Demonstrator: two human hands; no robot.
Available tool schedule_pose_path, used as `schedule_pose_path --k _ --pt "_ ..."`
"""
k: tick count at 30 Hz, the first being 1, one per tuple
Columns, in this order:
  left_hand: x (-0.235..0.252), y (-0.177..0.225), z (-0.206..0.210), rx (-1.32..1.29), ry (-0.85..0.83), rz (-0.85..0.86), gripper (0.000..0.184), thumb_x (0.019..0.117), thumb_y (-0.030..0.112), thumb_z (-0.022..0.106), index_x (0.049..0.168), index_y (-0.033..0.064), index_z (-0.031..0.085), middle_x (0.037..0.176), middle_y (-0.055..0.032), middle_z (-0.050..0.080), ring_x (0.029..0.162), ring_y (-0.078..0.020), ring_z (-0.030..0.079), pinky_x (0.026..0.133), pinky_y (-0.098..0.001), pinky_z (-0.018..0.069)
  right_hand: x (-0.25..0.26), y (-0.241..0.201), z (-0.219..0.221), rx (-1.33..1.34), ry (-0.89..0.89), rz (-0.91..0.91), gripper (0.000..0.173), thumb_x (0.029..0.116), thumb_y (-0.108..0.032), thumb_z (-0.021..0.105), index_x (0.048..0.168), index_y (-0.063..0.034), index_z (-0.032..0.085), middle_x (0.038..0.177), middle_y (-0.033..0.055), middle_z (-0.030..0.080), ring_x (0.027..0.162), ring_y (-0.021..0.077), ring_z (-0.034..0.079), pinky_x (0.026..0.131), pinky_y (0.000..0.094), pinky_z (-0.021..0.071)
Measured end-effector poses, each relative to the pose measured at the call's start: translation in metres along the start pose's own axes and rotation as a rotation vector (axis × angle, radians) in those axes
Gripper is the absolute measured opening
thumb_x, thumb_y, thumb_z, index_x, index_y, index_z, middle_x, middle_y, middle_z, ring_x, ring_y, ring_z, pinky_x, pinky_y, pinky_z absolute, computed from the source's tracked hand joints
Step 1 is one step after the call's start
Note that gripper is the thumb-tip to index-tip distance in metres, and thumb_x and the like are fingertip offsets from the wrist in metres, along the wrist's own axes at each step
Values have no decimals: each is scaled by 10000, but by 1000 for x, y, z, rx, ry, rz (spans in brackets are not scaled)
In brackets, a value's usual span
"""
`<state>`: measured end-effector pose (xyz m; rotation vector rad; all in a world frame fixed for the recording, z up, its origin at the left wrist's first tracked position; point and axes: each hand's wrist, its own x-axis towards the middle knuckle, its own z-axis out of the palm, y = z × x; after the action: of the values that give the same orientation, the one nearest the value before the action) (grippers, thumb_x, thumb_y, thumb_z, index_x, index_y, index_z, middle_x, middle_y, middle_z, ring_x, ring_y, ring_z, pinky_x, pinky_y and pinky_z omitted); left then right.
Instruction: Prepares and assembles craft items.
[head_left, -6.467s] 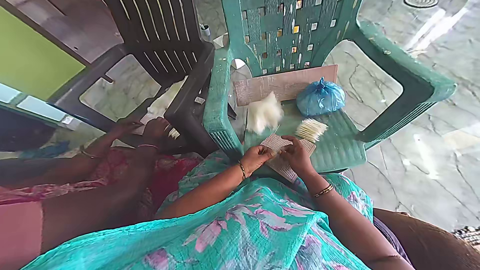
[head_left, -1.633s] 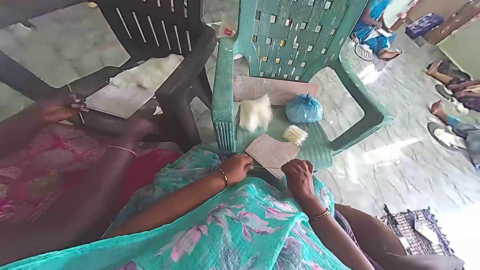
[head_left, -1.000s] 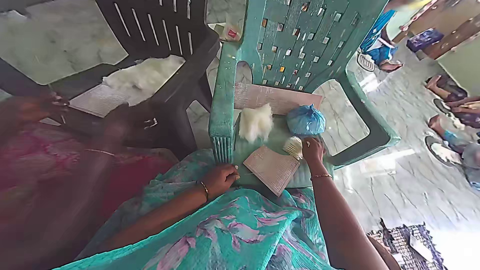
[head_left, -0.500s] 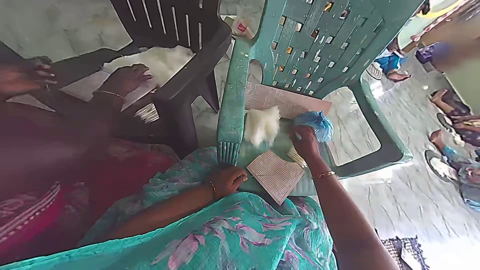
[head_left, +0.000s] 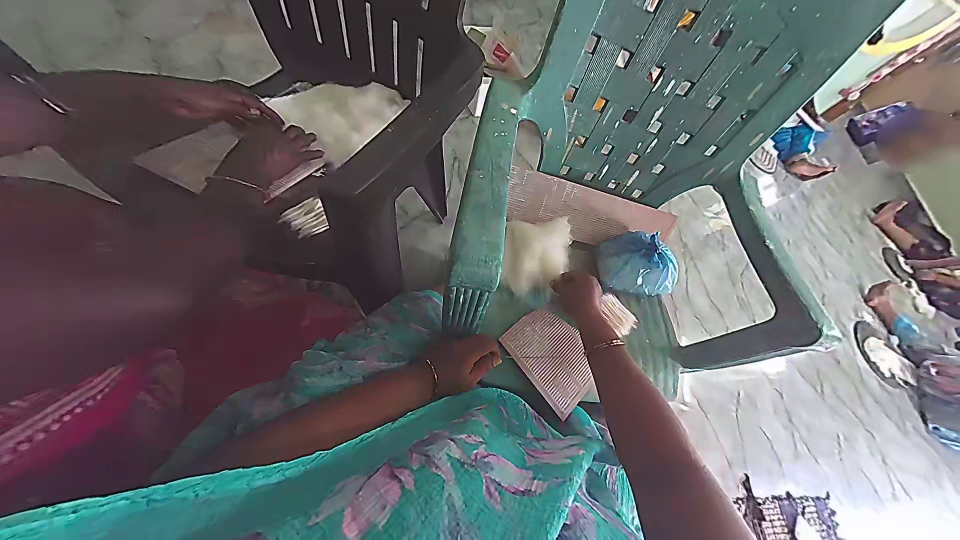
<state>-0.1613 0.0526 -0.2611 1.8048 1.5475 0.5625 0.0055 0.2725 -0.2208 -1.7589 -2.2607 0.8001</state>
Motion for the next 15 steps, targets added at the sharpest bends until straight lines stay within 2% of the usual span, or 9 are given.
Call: schedule_pose_path --k 3,8,15 --pt "0 2 -1 -8 1 -8 405 1108 305 397 1249 11 637 1198 -192 674 1119 -319 670 974 -518 522 -7 4 -9 113 10 1 188 934 -198 739 1046 -47 745 1001 165 728 954 337 673 857 581 506" --pt "1 -1 1 1 1 4 411 1106 309 395 1248 4 630 1196 -195 668 1132 -318 660 997 -507 508 -25 6 -26 164 1 28 163 939 -182 740 1029 -47 752 980 141 736 933 291 677 859 546 511" --pt "0 0 2 8 12 -13 415 1106 312 389 1248 2 624 1188 -192 664 1119 -312 656 996 -502 506 -32 15 -28 227 28 -38 229 993 -218 678 1120 -30 708 1031 177 712 958 316 662 860 555 506"
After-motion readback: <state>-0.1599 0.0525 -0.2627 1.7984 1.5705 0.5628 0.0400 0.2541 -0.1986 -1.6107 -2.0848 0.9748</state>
